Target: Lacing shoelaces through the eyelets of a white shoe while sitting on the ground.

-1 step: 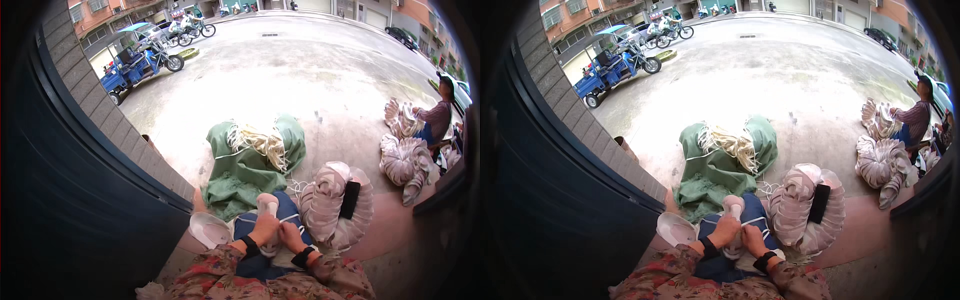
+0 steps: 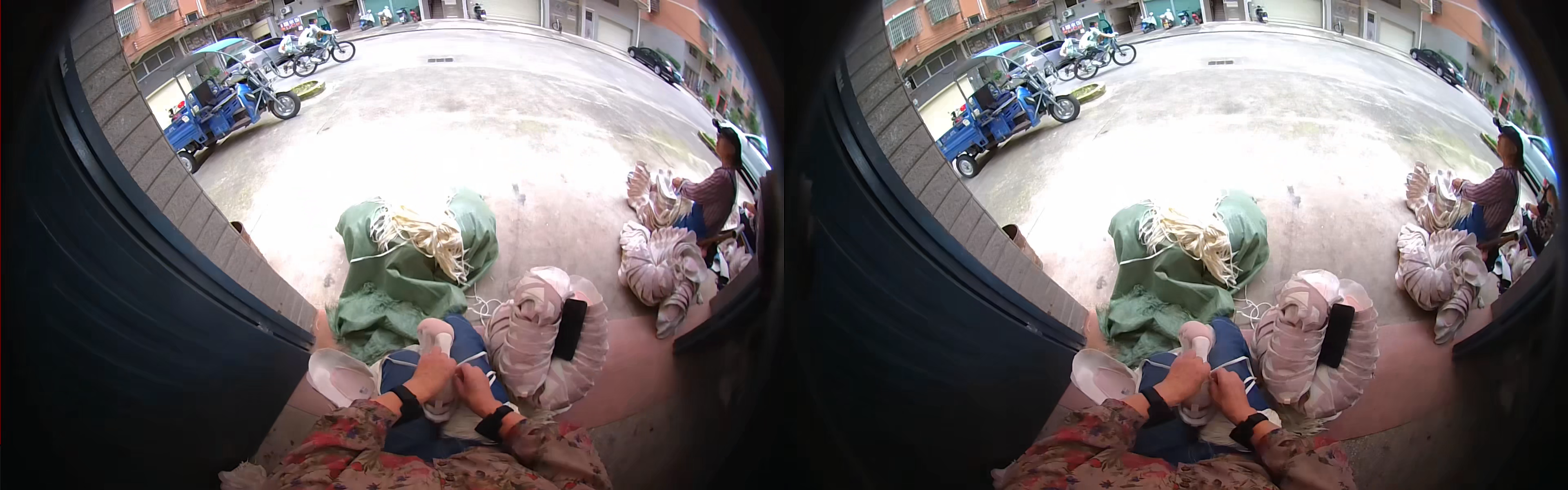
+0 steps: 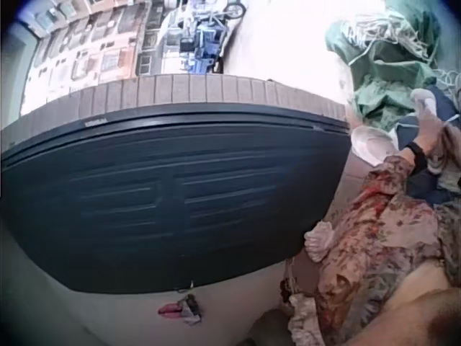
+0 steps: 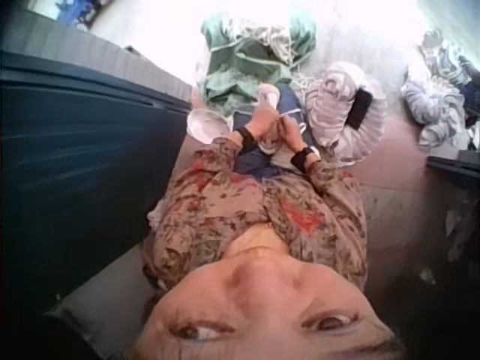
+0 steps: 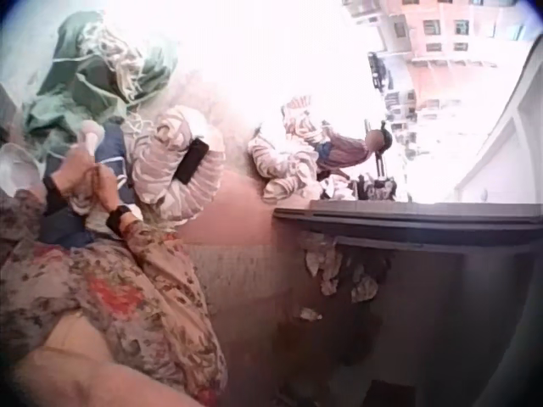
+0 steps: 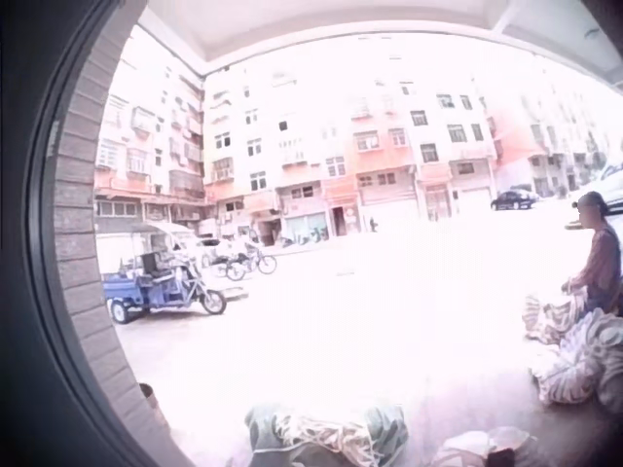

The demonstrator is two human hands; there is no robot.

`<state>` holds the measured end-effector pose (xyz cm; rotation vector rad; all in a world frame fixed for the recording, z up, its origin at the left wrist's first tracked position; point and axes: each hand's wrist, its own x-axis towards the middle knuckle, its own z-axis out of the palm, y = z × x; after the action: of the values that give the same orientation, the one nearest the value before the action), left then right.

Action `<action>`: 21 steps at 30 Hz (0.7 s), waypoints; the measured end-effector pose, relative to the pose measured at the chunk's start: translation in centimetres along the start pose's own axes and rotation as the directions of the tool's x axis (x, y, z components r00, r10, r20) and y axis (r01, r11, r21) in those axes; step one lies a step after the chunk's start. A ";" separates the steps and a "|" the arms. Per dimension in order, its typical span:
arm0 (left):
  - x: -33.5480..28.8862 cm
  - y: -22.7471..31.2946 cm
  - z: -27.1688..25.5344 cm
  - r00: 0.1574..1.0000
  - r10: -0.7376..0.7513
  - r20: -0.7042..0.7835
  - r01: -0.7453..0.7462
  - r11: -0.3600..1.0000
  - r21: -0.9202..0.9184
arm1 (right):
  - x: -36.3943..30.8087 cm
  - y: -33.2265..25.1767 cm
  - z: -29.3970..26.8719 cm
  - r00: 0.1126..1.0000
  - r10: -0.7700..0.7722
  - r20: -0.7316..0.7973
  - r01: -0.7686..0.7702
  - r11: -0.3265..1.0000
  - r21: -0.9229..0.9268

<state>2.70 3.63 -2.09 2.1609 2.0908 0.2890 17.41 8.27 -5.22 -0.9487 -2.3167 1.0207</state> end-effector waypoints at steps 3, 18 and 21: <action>-0.1 -1.0 0.9 0.996 -0.018 -0.090 -0.002 0.976 -0.217 | 0.2 -0.1 -0.2 0.966 -0.240 0.101 0.253 0.954 -0.159; 4.1 -2.3 -1.5 0.912 -0.275 0.303 0.400 0.448 -0.799 | 4.7 -10.6 -10.4 0.889 -0.392 -0.238 0.439 0.878 0.193; 4.4 -1.3 -0.9 0.966 -0.157 0.207 0.250 0.782 -0.572 | 4.4 -15.1 -21.8 0.812 -0.105 -0.574 0.456 0.728 0.512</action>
<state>1.34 8.01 -1.29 1.5226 1.8025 0.6407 21.69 14.24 20.65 -0.4620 -1.4438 1.1267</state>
